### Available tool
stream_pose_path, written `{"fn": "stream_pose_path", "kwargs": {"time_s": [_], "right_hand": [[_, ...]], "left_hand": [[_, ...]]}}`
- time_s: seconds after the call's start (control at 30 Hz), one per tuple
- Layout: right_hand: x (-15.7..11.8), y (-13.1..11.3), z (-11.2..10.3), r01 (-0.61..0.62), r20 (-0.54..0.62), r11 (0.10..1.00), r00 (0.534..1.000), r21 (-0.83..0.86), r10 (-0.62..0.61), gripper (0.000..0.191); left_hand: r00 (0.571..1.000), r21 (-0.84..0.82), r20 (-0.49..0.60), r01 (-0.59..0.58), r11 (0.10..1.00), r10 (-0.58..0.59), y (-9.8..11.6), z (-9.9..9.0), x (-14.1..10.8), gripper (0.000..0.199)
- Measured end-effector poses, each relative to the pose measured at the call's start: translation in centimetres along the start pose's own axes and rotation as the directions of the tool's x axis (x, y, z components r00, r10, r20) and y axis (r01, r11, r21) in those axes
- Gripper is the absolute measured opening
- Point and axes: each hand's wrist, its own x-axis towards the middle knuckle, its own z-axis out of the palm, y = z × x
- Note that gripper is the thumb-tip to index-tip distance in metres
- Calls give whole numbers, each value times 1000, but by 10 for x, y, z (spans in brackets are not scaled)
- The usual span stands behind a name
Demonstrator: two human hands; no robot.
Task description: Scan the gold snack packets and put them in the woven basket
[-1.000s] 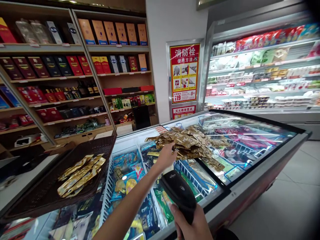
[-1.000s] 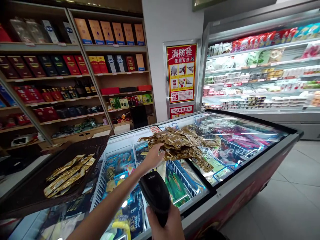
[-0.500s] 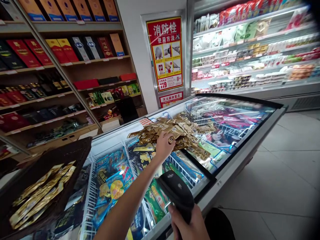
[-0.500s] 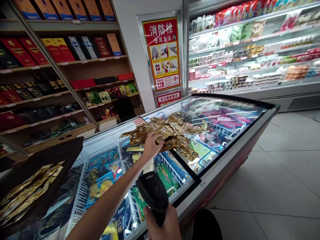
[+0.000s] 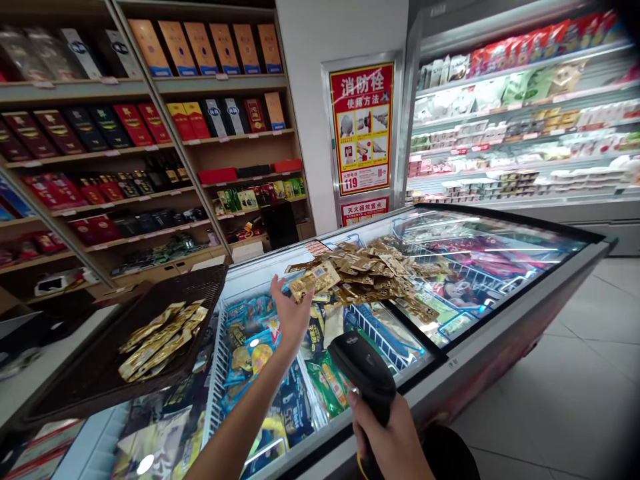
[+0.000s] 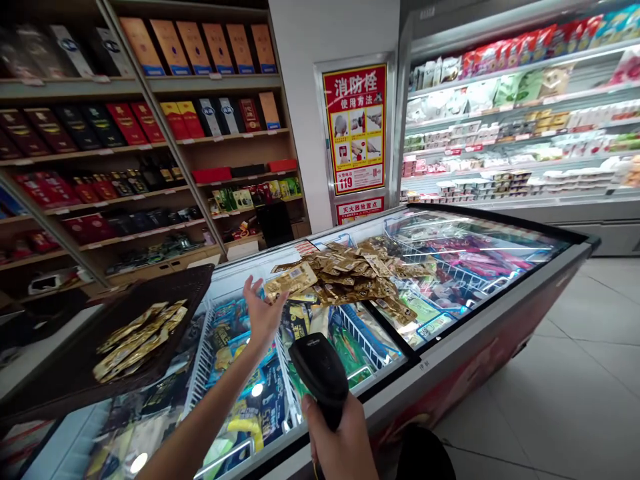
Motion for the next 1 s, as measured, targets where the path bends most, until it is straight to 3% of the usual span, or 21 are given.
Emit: {"fn": "stream_pose_path", "kwargs": {"time_s": [0.17, 0.3, 0.43, 0.7, 0.87, 1.0], "right_hand": [[-12, -20, 21, 80, 137, 997, 987, 7, -81, 54], [-23, -33, 41, 120, 245, 992, 962, 23, -122, 49], [-41, -36, 62, 169, 362, 985, 919, -9, -155, 42], [-75, -22, 98, 131, 466, 989, 881, -70, -84, 44], [-81, -17, 103, 114, 440, 991, 895, -71, -72, 44], [-82, -18, 102, 118, 469, 991, 880, -66, -74, 40]], "left_hand": [[998, -171, 19, 63, 983, -60, 23, -89, -14, 47], [991, -230, -83, 86, 969, -108, 37, -152, -25, 46], [984, -244, -152, 58, 968, -97, 45, -195, -39, 44], [967, -230, -199, 110, 967, -157, 43, -238, -68, 44], [962, -234, -203, 133, 963, -182, 42, -255, -72, 47], [958, -266, -211, 137, 954, -196, 40, -258, -72, 47]]}}
